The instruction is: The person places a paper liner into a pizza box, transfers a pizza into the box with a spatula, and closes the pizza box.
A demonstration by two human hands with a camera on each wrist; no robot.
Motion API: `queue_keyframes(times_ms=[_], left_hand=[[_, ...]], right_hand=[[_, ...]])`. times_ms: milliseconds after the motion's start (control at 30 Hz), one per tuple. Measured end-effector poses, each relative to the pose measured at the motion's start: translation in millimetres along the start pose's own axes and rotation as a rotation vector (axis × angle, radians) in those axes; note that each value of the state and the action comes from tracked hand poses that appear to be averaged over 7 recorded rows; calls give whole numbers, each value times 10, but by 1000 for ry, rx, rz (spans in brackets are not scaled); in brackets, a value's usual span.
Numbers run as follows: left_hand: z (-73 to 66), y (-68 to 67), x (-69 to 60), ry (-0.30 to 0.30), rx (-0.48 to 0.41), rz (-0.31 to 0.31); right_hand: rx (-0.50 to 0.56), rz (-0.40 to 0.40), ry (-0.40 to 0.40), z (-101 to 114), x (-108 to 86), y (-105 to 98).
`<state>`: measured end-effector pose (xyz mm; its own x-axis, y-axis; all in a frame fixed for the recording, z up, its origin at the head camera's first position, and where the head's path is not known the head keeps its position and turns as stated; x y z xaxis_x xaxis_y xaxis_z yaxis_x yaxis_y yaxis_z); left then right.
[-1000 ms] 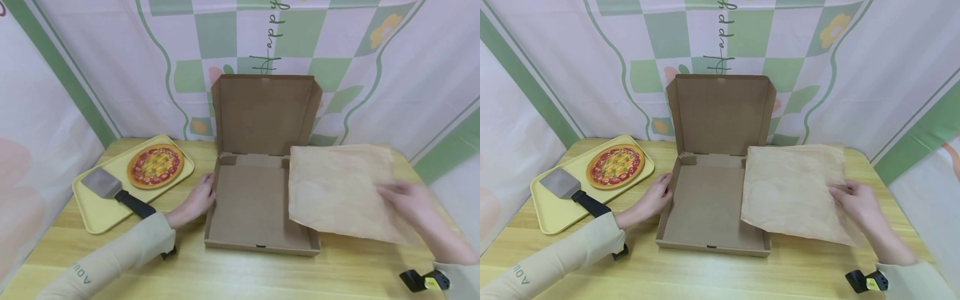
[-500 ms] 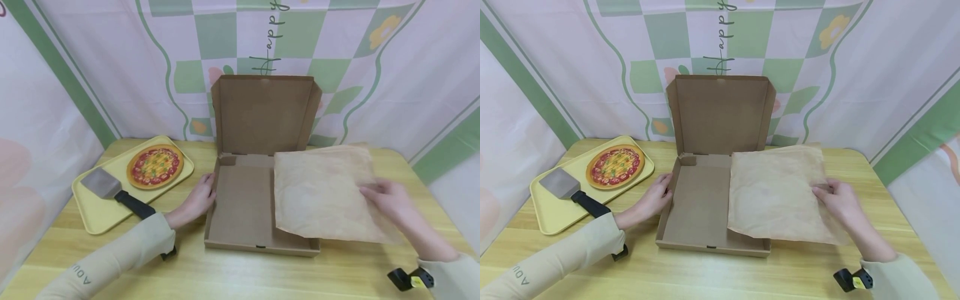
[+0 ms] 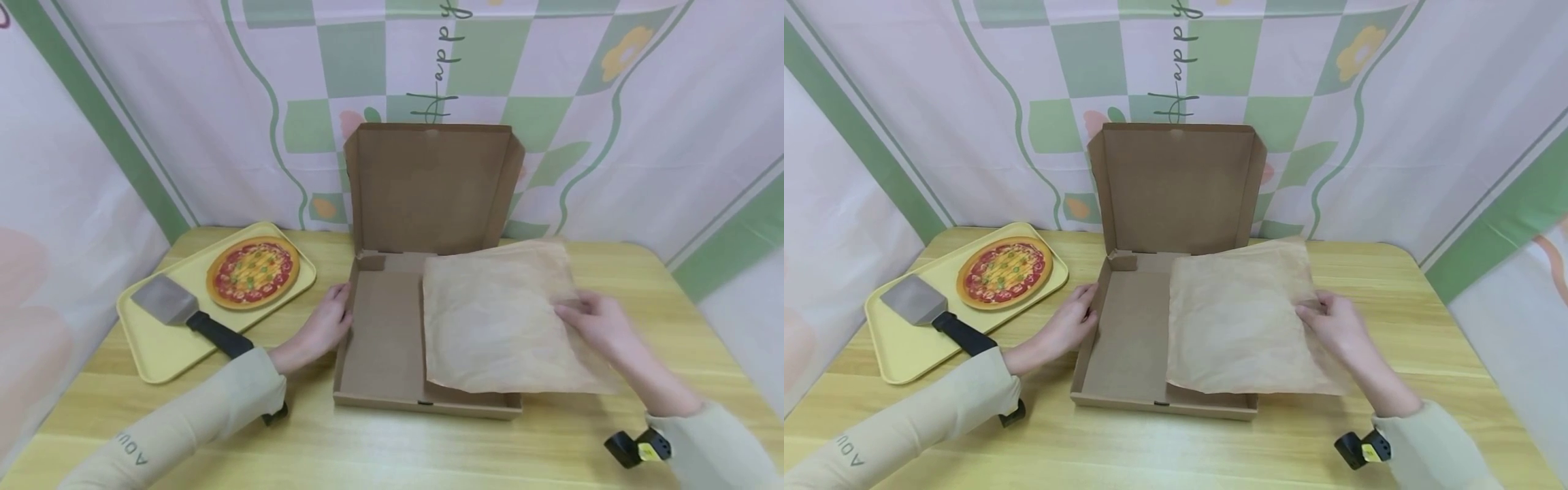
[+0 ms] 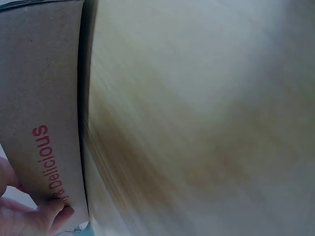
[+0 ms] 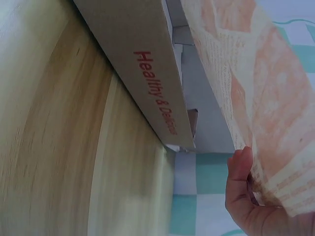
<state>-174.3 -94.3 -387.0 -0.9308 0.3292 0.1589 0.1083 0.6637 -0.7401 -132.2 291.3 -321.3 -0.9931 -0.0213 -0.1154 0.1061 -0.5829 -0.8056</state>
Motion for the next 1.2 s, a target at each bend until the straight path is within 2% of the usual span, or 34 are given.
queue_keyframes(times_ms=[233, 867, 1200], left_hand=[[-1, 0, 2, 2, -2, -1], [-8, -4, -2, -12, -8, 14], [-11, -6, -1, -15, -9, 10]], right_hand=[[26, 27, -1, 73, 27, 76], [36, 18, -27, 257, 74, 298], [22, 18, -67, 367, 96, 404]])
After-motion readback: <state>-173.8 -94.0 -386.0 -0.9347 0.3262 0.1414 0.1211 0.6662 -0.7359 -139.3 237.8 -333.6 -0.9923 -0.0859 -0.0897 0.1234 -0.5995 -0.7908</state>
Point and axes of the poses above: each hand's wrist, its own x-axis towards the middle knuckle, its own y-axis out of the palm, z = x × y, the point moved 1 cm from there along x, towards the middle knuckle, and after that the axes turned 4 degrees about -x, right-handed, at the moved point
